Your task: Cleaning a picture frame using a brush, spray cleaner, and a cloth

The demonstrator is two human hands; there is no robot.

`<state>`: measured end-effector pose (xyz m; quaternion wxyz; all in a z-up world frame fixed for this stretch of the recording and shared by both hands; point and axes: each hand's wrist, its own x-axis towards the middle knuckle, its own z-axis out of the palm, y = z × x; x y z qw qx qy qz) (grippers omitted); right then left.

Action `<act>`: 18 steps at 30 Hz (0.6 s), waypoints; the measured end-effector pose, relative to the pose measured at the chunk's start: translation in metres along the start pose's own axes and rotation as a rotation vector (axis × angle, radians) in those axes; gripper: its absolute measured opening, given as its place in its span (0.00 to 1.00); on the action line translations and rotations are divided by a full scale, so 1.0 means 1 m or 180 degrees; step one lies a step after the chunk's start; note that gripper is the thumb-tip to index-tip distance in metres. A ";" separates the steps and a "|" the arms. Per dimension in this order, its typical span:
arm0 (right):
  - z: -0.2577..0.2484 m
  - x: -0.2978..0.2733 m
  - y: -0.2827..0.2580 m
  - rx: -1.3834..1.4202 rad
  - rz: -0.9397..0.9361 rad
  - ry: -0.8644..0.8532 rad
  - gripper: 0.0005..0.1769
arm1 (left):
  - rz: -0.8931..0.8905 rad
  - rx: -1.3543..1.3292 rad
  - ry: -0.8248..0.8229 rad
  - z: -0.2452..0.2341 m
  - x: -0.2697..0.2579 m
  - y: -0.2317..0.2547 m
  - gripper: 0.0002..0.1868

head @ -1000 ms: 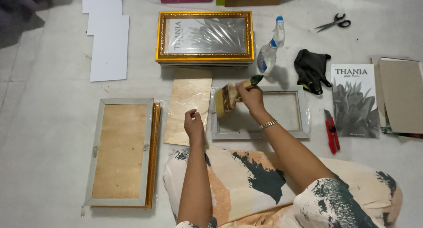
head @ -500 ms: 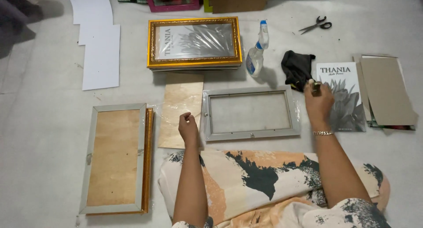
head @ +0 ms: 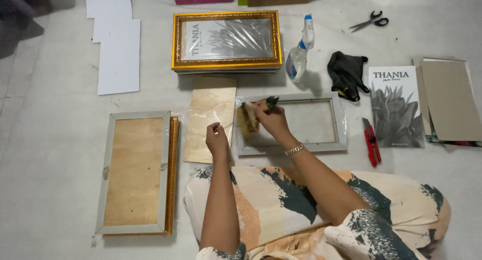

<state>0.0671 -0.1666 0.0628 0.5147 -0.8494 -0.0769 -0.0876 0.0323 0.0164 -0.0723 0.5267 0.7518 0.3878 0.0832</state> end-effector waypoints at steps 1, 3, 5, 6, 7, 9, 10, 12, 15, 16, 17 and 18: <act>0.005 0.002 0.001 0.0139 0.0696 -0.0240 0.12 | -0.0008 0.0018 0.0000 -0.002 -0.003 0.003 0.13; 0.005 0.001 0.008 0.0282 0.1383 -0.0468 0.18 | -0.0004 0.0030 -0.0001 -0.001 -0.002 0.002 0.13; -0.005 -0.007 0.018 0.0648 0.1908 -0.0373 0.21 | -0.0018 0.0058 0.0028 0.001 0.005 -0.006 0.12; -0.020 -0.010 0.034 0.0654 0.1902 -0.0375 0.21 | -0.0013 0.0058 0.0035 -0.002 0.003 -0.004 0.12; -0.037 -0.013 0.051 0.0674 0.1928 -0.0173 0.18 | -0.0032 0.0017 0.0046 -0.003 0.000 -0.003 0.12; -0.077 -0.020 0.084 0.0693 0.1948 0.0043 0.16 | -0.0042 -0.0029 0.0046 -0.004 -0.003 -0.002 0.12; -0.101 -0.023 0.100 0.0247 0.1860 0.0246 0.16 | -0.0013 0.0013 0.0069 -0.003 -0.003 -0.002 0.11; -0.151 -0.035 0.119 -0.0203 0.1770 0.0467 0.16 | 0.0027 0.0054 0.0072 -0.004 -0.007 0.000 0.11; -0.209 -0.046 0.117 -0.1277 0.1422 0.0987 0.16 | 0.0016 0.0023 0.0051 -0.004 -0.010 0.005 0.11; -0.218 -0.046 0.112 -0.1940 0.0765 0.0899 0.13 | 0.0056 0.0019 0.0071 -0.002 -0.009 0.003 0.11; -0.226 -0.045 0.108 -0.2577 0.0087 0.0790 0.10 | 0.0097 0.0014 0.0094 -0.001 -0.006 0.002 0.11; -0.216 -0.049 0.100 -0.2580 0.0095 0.0787 0.10 | 0.0094 0.0019 0.0088 0.000 -0.006 0.002 0.11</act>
